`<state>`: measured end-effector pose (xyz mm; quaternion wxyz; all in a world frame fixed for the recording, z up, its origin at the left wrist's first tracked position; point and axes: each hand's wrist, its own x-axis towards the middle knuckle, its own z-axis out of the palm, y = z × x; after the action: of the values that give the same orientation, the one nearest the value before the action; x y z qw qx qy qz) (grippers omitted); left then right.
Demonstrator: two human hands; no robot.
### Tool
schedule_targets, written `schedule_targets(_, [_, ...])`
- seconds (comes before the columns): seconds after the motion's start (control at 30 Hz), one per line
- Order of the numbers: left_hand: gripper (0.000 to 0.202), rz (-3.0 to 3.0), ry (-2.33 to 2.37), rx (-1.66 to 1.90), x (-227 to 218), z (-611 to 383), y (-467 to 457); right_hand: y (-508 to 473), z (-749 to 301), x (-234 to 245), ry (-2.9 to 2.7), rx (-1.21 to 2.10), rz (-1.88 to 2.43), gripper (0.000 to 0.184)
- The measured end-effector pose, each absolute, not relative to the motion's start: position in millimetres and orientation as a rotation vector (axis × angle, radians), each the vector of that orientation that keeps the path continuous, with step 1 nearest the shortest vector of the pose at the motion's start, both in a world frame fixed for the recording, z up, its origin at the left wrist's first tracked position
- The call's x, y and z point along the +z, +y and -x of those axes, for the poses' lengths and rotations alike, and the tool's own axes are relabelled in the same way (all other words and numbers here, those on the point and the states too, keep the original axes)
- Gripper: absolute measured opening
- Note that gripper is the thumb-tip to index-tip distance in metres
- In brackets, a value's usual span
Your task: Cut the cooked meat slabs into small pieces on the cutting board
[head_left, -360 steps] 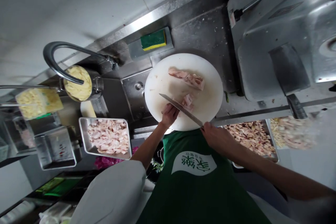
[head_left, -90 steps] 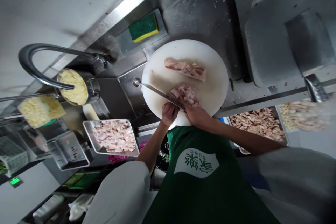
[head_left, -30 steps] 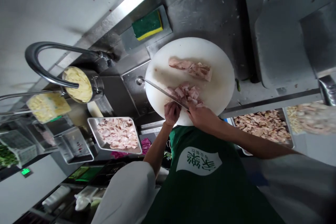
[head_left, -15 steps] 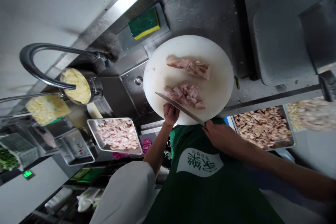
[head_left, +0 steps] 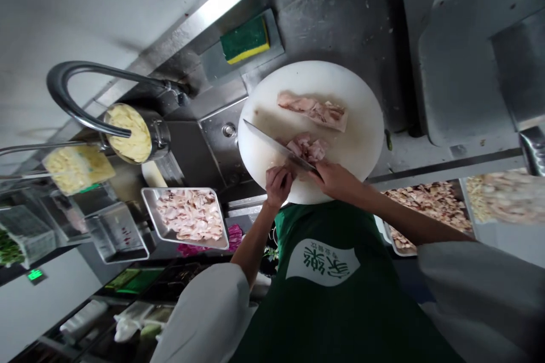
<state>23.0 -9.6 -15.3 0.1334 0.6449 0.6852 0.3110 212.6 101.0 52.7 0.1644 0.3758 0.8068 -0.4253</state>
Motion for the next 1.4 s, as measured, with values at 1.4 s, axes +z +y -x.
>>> schedule_targets(1.4, [0.019,-1.987,2.055,0.908,-34.9,-22.7,-11.9,71.9,-215.0,94.8,2.252,-1.146,-1.070,0.037])
